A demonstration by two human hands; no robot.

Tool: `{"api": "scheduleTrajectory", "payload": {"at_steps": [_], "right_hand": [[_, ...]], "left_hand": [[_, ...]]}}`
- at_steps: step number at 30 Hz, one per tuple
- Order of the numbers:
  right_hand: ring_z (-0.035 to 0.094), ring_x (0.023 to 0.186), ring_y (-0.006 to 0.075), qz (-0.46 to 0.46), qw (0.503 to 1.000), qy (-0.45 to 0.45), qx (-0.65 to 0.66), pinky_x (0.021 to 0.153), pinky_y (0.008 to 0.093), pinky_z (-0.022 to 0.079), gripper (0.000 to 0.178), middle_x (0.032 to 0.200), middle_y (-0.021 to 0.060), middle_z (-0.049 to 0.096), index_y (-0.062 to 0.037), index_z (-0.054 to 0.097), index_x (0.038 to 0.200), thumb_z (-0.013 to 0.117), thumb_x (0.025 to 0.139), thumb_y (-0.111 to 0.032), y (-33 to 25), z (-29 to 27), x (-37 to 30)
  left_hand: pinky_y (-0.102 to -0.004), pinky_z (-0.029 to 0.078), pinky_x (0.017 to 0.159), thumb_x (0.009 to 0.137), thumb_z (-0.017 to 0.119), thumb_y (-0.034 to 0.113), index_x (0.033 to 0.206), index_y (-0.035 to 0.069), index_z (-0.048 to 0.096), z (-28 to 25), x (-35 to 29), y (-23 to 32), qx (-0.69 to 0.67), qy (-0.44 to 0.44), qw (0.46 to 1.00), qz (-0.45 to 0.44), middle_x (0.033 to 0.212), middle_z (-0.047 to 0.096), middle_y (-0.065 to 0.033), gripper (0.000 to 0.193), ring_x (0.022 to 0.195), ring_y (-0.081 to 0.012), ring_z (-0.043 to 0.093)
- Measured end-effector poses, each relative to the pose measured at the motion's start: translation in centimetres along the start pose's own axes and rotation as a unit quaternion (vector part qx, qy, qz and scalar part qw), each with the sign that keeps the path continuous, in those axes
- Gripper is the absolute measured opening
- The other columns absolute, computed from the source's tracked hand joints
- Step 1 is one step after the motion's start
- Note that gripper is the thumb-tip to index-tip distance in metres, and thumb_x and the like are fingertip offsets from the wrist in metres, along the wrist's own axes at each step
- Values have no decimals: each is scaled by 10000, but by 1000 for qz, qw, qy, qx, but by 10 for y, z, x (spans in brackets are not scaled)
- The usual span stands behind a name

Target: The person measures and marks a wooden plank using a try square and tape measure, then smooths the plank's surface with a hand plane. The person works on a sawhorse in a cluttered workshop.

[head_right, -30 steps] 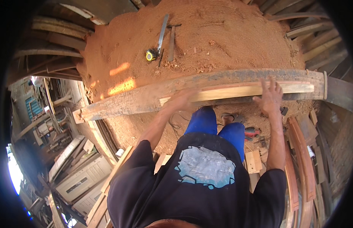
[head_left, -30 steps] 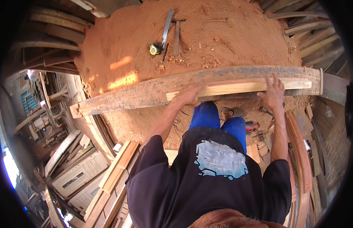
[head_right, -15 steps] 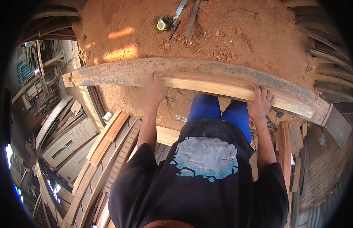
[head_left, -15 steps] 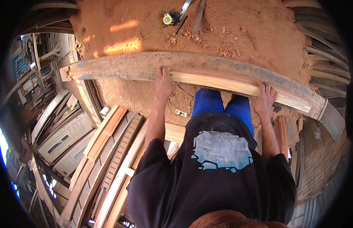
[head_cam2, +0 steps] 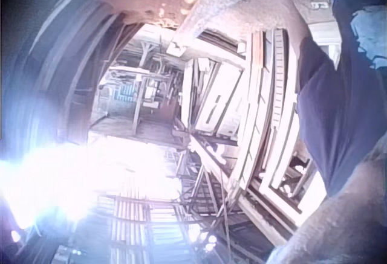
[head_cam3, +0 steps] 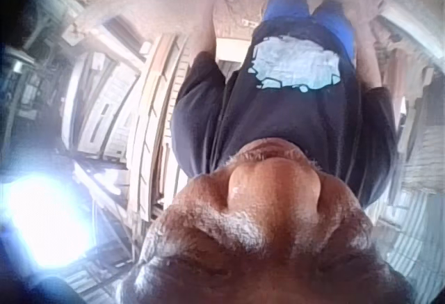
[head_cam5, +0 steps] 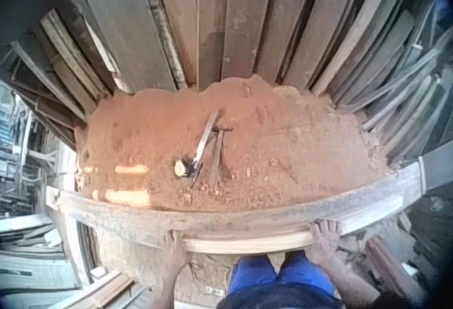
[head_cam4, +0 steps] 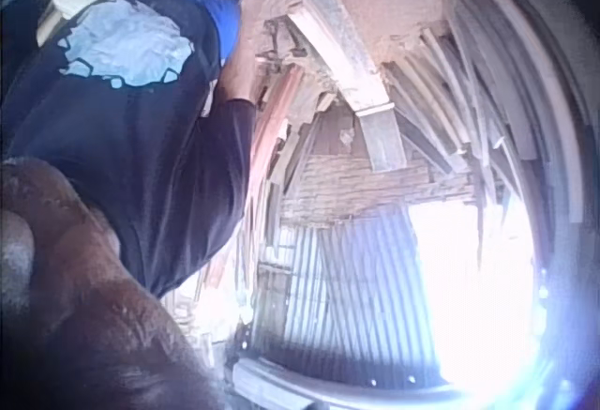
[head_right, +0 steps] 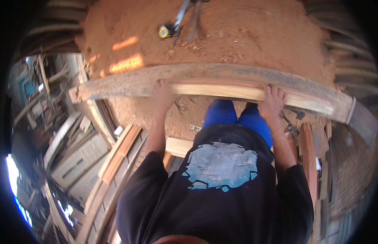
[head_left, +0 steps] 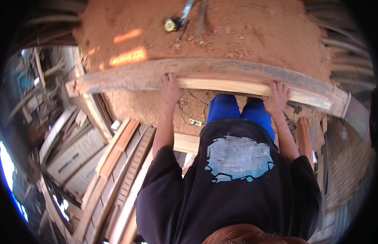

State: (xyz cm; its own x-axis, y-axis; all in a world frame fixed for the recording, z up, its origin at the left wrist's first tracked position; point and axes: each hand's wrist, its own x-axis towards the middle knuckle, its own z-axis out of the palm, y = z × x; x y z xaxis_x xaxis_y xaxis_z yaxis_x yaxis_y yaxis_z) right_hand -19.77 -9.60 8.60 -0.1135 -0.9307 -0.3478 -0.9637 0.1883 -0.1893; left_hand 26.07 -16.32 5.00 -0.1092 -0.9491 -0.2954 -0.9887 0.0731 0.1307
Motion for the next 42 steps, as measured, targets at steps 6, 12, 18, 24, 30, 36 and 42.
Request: {"api": "scheduleTrajectory", "payload": {"at_steps": [6, 12, 18, 24, 30, 36, 42], "right_hand": [[469, 1314, 397, 72, 990, 114, 40, 1174, 553, 308, 707, 1424, 168, 523, -143, 618, 1371, 808, 693, -213, 9, 18, -9], [433, 1377, 440, 331, 891, 195, 242, 1172, 541, 339, 683, 1537, 217, 416, -142, 524, 1484, 756, 856, -277, -10, 11, -83], [609, 1244, 420, 518, 737, 37, 433, 1083, 491, 471, 511, 1284, 267, 661, 1, 670, 1289, 721, 910, -338, 3, 122, -218], [636, 1231, 429, 623, 594, 12, 509, 1067, 486, 488, 500, 1269, 279, 684, 33, 689, 1244, 702, 932, -358, -33, 229, -321], [661, 1198, 423, 545, 637, -92, 536, 1028, 473, 516, 523, 1233, 277, 703, 33, 685, 1263, 722, 914, -355, -34, 260, -354], [703, 951, 315, 459, 669, 19, 584, 874, 422, 554, 390, 1064, 209, 730, 25, 723, 1182, 726, 929, -272, 56, 246, -366], [711, 957, 285, 400, 771, 106, 483, 875, 403, 548, 338, 1032, 203, 728, 62, 711, 1103, 685, 951, -239, 165, 240, -358]], "left_hand": [[-616, 291, 1178, 723, 891, 374, 1443, 114, 525, -69, 29, 118, 59, -164, 966, 191, 1484, 461, -271, 848, 1388, -479, 419], [-524, 426, 1079, 783, 864, 317, 1424, 12, 502, -24, 48, 243, -32, -238, 867, 437, 1329, 577, -276, 797, 1249, -466, 533], [-571, 439, 944, 806, 843, 258, 1274, -31, 558, 23, 36, 332, 29, -158, 846, 508, 1116, 613, -300, 620, 1071, -503, 563], [-578, 436, 925, 800, 831, 214, 1148, -24, 581, 64, 19, 334, 44, -13, 860, 508, 1056, 604, -267, 490, 1052, -485, 557], [-576, 449, 875, 769, 833, 222, 1080, -12, 602, 69, 24, 343, 101, -46, 881, 460, 1012, 594, -244, 453, 1004, -471, 559], [-545, 505, 775, 739, 806, 254, 898, 30, 654, 56, 0, 363, 113, -11, 927, 358, 904, 645, -217, 314, 888, -440, 620], [-510, 485, 969, 752, 836, 307, 1184, 51, 562, 44, -11, 366, 97, -36, 928, 357, 1228, 561, -184, 572, 1191, -378, 529]]}}
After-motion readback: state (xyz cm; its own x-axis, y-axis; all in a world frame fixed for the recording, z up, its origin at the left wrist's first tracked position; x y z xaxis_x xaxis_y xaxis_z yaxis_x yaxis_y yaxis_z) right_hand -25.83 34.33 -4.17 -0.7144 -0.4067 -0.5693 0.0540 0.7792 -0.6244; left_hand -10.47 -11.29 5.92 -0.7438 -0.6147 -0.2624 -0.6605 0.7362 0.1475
